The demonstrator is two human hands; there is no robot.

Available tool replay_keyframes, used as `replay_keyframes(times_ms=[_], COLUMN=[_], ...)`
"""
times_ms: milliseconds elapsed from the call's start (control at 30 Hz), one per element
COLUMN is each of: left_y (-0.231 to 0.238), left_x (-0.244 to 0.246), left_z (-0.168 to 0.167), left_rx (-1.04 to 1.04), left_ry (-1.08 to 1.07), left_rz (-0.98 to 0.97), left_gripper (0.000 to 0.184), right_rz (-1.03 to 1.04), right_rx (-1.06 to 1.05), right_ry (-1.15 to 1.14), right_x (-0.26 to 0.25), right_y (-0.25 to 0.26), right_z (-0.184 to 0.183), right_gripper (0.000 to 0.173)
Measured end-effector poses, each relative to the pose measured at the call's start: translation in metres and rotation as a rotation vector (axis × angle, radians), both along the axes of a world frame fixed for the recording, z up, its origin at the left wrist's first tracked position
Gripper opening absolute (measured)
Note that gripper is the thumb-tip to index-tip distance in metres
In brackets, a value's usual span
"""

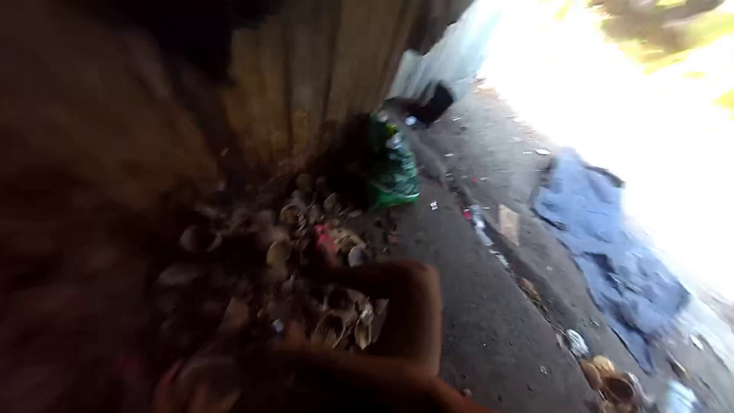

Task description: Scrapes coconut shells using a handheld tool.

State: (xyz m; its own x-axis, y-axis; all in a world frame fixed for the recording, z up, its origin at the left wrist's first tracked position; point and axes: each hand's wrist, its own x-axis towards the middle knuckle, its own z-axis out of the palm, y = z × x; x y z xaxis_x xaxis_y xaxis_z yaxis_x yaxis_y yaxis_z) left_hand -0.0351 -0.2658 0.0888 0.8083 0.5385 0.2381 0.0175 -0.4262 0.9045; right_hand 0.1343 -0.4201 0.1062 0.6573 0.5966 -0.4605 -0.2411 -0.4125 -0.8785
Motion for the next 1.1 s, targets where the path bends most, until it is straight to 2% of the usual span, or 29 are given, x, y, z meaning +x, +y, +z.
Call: replay_keyframes(times_ms=[67,100,167,200,300,367,433,467,533,600,667,900,1000,1100], left_y=[-0.019,-0.022,-0.012,-0.007,-0.001,0.005,0.005,0.004,0.001,-0.009,-0.020,-0.022,-0.003,-0.006], left_x=[0.002,0.004,0.007,0.008,0.009,0.015,0.015,0.012,0.008,0.009,0.011,0.011,0.017,0.019], left_z=[0.021,0.020,0.009,0.004,0.001,0.004,0.002,-0.003,-0.010,-0.011,-0.012,-0.014,-0.017,-0.016], left_rx=[-0.040,-0.055,-0.116,-0.157,-0.196,-0.195,-0.173,-0.164,-0.120,-0.048,0.012,0.030,-0.080,-0.173], left_ry=[0.163,0.182,0.190,0.189,0.272,0.316,0.333,0.324,0.315,0.280,0.246,0.318,0.277,0.228], left_rz=[0.208,0.269,0.313,0.317,0.351,0.386,0.395,0.392,0.422,0.487,0.552,0.583,0.583,0.602], left_gripper=[0.060,0.058,0.053,0.052,0.048,0.044,0.040,0.040,0.042,0.043,0.045,0.047,0.043,0.042], right_rz=[-0.070,-0.133,-0.154,-0.100,0.257,0.484,0.571,0.529,0.287,0.027,-0.120,-0.234,-0.282,-0.213], right_rx=[-0.124,-0.129,-0.152,-0.178,-0.210,-0.098,-0.077,-0.080,-0.034,0.026,0.048,0.016,0.027,0.038], right_ry=[0.215,0.240,0.189,0.134,0.048,-0.170,-0.283,-0.258,-0.169,-0.123,-0.101,-0.058,-0.159,-0.180], right_x=[-0.022,-0.031,-0.024,-0.009,0.036,0.033,0.000,-0.022,-0.060,-0.079,-0.084,-0.079,-0.068,-0.051], right_y=[-0.007,-0.008,0.003,0.013,0.040,0.055,0.057,0.050,0.029,0.010,0.000,0.015,0.012,0.003], right_z=[0.026,0.024,0.019,0.015,0.008,0.012,0.028,0.038,0.050,0.052,0.054,0.041,0.005,-0.021], right_gripper=[0.041,0.034,0.031,0.033,0.044,0.050,0.055,0.054,0.045,0.036,0.029,0.022,0.027,0.032])
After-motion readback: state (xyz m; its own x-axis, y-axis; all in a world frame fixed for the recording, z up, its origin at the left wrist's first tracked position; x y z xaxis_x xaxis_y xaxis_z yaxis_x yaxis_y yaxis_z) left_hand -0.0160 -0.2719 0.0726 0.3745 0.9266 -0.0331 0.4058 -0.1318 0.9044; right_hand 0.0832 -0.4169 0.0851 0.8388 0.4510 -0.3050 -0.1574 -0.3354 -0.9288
